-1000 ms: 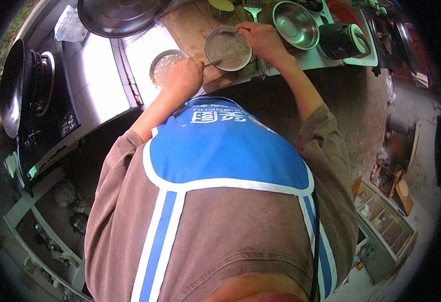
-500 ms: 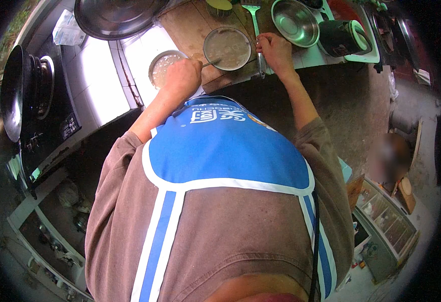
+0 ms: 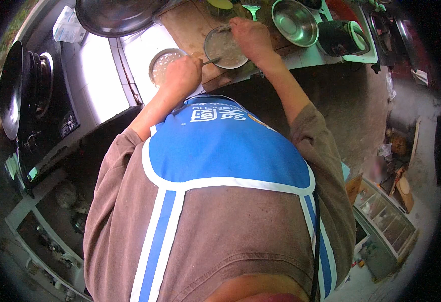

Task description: The person stirs a light-colored liquid mixture in a metal bowl using a spoon. They hold the bowl steady with their left hand while stirring with their right hand. The person occasionally pauses to hold the bowl or adjust their grip.

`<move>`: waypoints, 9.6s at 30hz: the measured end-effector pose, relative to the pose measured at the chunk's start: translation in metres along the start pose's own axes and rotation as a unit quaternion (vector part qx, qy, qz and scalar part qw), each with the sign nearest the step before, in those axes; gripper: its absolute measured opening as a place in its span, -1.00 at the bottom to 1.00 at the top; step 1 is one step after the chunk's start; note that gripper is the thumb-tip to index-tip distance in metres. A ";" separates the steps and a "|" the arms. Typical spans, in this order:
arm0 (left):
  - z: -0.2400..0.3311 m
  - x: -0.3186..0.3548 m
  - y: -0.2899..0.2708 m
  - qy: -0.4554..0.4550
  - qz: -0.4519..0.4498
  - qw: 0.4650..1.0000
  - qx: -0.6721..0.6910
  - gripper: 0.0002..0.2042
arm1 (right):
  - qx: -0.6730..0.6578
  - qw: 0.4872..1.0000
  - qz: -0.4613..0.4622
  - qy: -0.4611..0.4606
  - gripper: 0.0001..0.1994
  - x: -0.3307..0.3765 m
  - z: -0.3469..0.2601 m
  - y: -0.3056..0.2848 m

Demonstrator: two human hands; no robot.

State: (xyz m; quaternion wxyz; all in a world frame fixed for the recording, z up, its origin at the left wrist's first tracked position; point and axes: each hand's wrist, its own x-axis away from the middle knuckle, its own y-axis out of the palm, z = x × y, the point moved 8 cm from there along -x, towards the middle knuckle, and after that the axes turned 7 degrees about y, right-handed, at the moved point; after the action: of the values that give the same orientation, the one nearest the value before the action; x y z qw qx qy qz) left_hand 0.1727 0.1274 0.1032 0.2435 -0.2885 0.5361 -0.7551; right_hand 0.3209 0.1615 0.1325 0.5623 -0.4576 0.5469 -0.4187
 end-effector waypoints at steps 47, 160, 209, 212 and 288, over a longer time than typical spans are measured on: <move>0.002 0.002 -0.007 -0.005 0.008 1.000 0.003 -0.82 | -0.165 0.983 -0.005 0.077 -0.74 -0.003 0.033 0.002; -0.003 -0.016 -0.032 0.005 0.024 0.997 -0.079 -0.83 | -0.686 0.630 -0.044 0.361 -0.76 0.127 0.018 0.038; -0.004 -0.016 -0.027 0.008 0.014 0.997 -0.078 -0.82 | -0.634 0.689 -0.047 0.348 -0.79 0.126 0.027 0.025; -0.002 -0.017 -0.029 0.009 0.011 0.996 -0.085 -0.81 | -0.695 0.633 -0.016 0.339 -0.78 0.123 0.026 0.032; 0.007 0.010 -0.038 0.033 0.066 0.992 -0.100 -0.84 | -0.462 0.848 -0.089 0.243 -0.76 0.092 0.048 0.017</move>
State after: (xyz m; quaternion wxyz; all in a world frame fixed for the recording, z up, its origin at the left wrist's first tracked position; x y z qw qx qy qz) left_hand 0.1682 0.1269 0.1429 0.2450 -0.2501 0.6346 -0.6890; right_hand 0.3733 0.0787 0.0942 0.0952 -0.5947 0.7535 -0.2635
